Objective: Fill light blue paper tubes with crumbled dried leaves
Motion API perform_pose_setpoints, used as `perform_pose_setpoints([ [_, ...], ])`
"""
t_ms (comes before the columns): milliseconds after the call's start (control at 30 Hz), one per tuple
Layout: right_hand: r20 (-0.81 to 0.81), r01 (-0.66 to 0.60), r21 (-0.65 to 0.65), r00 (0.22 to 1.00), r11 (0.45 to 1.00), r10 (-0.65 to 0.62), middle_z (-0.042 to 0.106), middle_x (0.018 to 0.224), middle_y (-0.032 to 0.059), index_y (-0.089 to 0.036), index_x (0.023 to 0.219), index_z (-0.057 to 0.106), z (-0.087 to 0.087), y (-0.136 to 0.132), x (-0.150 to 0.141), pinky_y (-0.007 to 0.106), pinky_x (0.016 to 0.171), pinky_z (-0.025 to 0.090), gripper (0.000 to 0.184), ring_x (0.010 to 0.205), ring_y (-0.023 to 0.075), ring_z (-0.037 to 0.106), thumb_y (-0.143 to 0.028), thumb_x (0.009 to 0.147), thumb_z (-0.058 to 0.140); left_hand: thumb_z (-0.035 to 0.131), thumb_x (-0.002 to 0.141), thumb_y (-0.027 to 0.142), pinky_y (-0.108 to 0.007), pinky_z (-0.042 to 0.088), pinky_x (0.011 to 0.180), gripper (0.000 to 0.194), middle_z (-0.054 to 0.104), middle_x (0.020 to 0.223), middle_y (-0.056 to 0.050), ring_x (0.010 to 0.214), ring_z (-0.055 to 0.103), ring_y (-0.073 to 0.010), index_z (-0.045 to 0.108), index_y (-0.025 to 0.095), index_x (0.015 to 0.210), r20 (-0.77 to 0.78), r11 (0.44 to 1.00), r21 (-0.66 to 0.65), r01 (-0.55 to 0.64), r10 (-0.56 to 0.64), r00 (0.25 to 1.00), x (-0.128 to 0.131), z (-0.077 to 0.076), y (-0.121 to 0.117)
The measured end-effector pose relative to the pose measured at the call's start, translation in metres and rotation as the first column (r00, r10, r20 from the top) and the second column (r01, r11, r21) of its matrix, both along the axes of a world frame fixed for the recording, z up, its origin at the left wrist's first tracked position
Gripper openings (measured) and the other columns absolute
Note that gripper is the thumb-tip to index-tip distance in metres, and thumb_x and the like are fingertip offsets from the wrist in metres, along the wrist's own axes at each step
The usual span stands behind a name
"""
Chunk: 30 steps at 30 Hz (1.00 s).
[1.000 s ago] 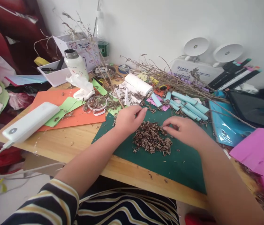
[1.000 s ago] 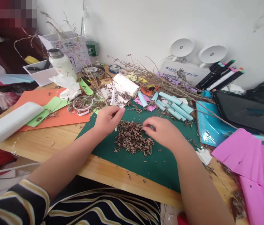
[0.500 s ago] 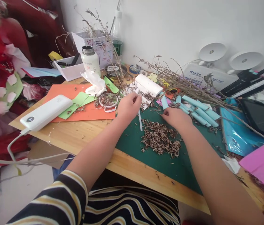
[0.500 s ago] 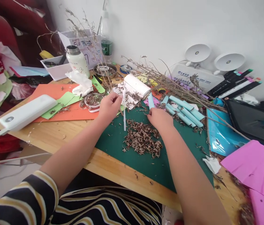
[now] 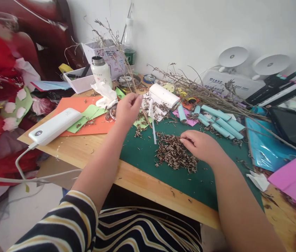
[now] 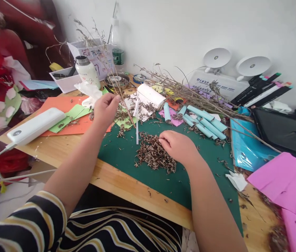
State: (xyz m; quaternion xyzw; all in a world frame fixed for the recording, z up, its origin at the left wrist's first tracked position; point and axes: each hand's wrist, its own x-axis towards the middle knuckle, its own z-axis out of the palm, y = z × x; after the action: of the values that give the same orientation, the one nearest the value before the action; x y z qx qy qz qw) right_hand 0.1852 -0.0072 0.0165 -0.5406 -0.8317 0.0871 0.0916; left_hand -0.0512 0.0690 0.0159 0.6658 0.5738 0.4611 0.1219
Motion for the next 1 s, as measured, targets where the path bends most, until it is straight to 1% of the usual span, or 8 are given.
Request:
perform_pose_setpoints([
  [67,0.009,0.024,0.008,1.000,1.000,-0.024,0.056,0.068,0.0035,-0.019,0.071,0.049,-0.001,-0.003,0.004,0.022,0.043,0.032,0.022,0.054,0.0121,0.049,-0.026,0.081,0.032,0.042,0.078,0.038,-0.024,0.031,0.049,0.024,0.048,0.056,0.001,0.051,0.041,-0.0110,0.050,0.019,0.065,-0.158,0.982,-0.177,0.068,-0.096,0.983,-0.015,0.006,-0.004],
  [167,0.045,0.056,0.017,0.997,0.998,-0.057,0.054,0.063,0.0022,-0.019,0.067,0.046,-0.003,-0.006,0.008,0.022,0.042,0.028,0.026,0.052,0.0118,0.046,-0.030,0.083,0.029,0.048,0.074,0.042,-0.024,0.030,0.048,0.023,0.056,0.067,-0.001,0.056,0.047,-0.0133,0.057,0.021,0.075,-0.418,0.888,-0.435,0.149,-0.346,0.840,-0.030,0.008,-0.011],
  [300,0.094,0.063,-0.002,0.994,0.998,-0.062,0.049,0.055,0.0003,-0.019,0.058,0.041,-0.008,-0.007,0.006,0.022,0.040,0.021,0.036,0.048,0.0114,0.042,-0.040,0.085,0.028,0.056,0.070,0.042,-0.021,0.028,0.047,0.033,0.056,0.075,-0.001,0.060,0.048,-0.0133,0.055,0.022,0.097,-0.561,0.837,-0.534,0.119,-0.456,0.691,-0.029,0.002,-0.016],
  [467,0.064,0.029,0.003,0.998,1.000,-0.029,0.052,0.058,-0.0016,-0.019,0.061,0.045,-0.009,-0.007,0.004,0.021,0.040,0.022,0.030,0.047,0.0094,0.044,-0.043,0.079,0.045,0.056,0.072,0.031,-0.021,0.027,0.048,0.015,0.055,0.073,-0.001,0.060,0.047,-0.0131,0.055,0.020,0.082,-0.570,0.802,-0.578,0.149,-0.528,0.629,-0.016,-0.004,-0.017],
  [633,-0.011,0.027,0.139,1.000,0.990,-0.026,0.060,0.076,0.0004,-0.020,0.083,0.055,-0.014,-0.007,0.007,0.020,0.042,0.027,0.020,0.061,0.0111,0.052,-0.037,0.081,0.043,0.044,0.074,0.019,-0.022,0.032,0.052,0.012,0.058,0.074,-0.002,0.065,0.050,-0.0142,0.056,0.018,0.073,-0.528,0.748,-0.615,0.249,-0.626,0.574,-0.006,0.007,-0.023],
  [833,-0.093,0.121,0.360,0.991,0.925,-0.094,0.062,0.072,0.0012,-0.019,0.076,0.058,-0.024,-0.005,0.011,0.022,0.045,0.029,0.026,0.061,0.0115,0.053,-0.036,0.083,0.039,0.041,0.067,0.009,-0.020,0.038,0.064,0.023,0.061,0.080,0.001,0.073,0.053,-0.0112,0.058,0.019,0.079,-0.315,0.567,-0.544,0.619,-0.821,0.476,0.049,0.018,-0.040],
  [933,-0.161,0.200,0.450,0.977,0.870,-0.141,0.061,0.068,0.0016,-0.019,0.072,0.058,-0.026,-0.003,0.015,0.022,0.047,0.030,0.026,0.060,0.0116,0.053,-0.033,0.082,0.039,0.043,0.064,0.008,-0.020,0.039,0.063,0.027,0.061,0.084,0.000,0.072,0.053,-0.0113,0.060,0.019,0.082,-0.300,0.452,-0.549,0.703,-0.891,0.339,0.078,0.017,-0.037],
  [1000,-0.214,0.265,0.477,0.960,0.838,-0.182,0.059,0.064,0.0018,-0.019,0.069,0.057,-0.026,-0.002,0.018,0.022,0.047,0.031,0.026,0.057,0.0116,0.051,-0.031,0.082,0.038,0.046,0.068,0.017,-0.022,0.040,0.064,0.018,0.062,0.084,0.000,0.072,0.054,-0.0121,0.062,0.019,0.077,-0.268,0.418,-0.559,0.716,-0.908,0.321,0.087,0.019,-0.023],
])
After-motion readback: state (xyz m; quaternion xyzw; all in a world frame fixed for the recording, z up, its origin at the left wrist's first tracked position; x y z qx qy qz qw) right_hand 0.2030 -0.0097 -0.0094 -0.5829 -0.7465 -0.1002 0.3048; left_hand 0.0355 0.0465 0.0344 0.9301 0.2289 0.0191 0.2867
